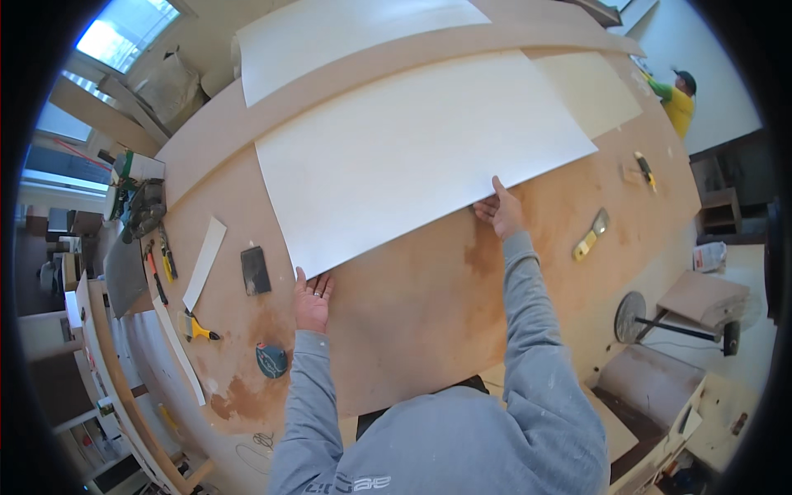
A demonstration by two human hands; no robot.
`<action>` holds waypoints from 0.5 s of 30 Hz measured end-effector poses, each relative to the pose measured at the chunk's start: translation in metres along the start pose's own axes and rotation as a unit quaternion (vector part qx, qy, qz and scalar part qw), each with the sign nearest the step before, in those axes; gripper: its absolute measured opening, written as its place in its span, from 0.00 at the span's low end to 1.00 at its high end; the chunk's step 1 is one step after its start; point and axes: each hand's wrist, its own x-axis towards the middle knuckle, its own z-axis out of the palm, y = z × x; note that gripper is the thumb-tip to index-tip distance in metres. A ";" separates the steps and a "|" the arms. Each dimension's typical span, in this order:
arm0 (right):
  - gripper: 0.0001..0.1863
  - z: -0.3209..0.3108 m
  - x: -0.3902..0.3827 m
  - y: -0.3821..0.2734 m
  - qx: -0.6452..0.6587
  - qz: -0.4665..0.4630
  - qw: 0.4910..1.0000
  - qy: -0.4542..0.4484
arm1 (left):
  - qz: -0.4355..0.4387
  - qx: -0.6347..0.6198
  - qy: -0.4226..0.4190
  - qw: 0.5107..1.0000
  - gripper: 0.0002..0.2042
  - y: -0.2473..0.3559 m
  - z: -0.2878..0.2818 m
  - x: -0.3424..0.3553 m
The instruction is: The person measures a large white rectangular panel using a tape measure, then marks the panel with a pencil.
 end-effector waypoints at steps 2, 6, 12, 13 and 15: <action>0.24 0.007 0.001 -0.009 0.001 0.028 1.000 0.012 | 0.035 0.031 0.024 0.999 0.27 0.002 -0.005 0.017; 0.18 0.005 0.011 -0.017 -0.076 0.006 0.997 -0.014 | 0.096 0.053 0.098 0.989 0.14 0.003 -0.019 0.047; 0.16 0.006 0.015 -0.013 -0.061 -0.063 0.994 -0.061 | 0.143 0.120 0.041 0.982 0.09 0.022 -0.036 0.046; 0.16 0.000 0.007 -0.015 -0.060 -0.061 0.995 -0.060 | 0.130 0.131 0.040 0.982 0.09 0.023 -0.033 0.037; 0.18 -0.006 -0.006 -0.013 -0.062 -0.090 0.992 -0.060 | 0.099 0.130 0.099 0.982 0.07 0.032 -0.019 0.030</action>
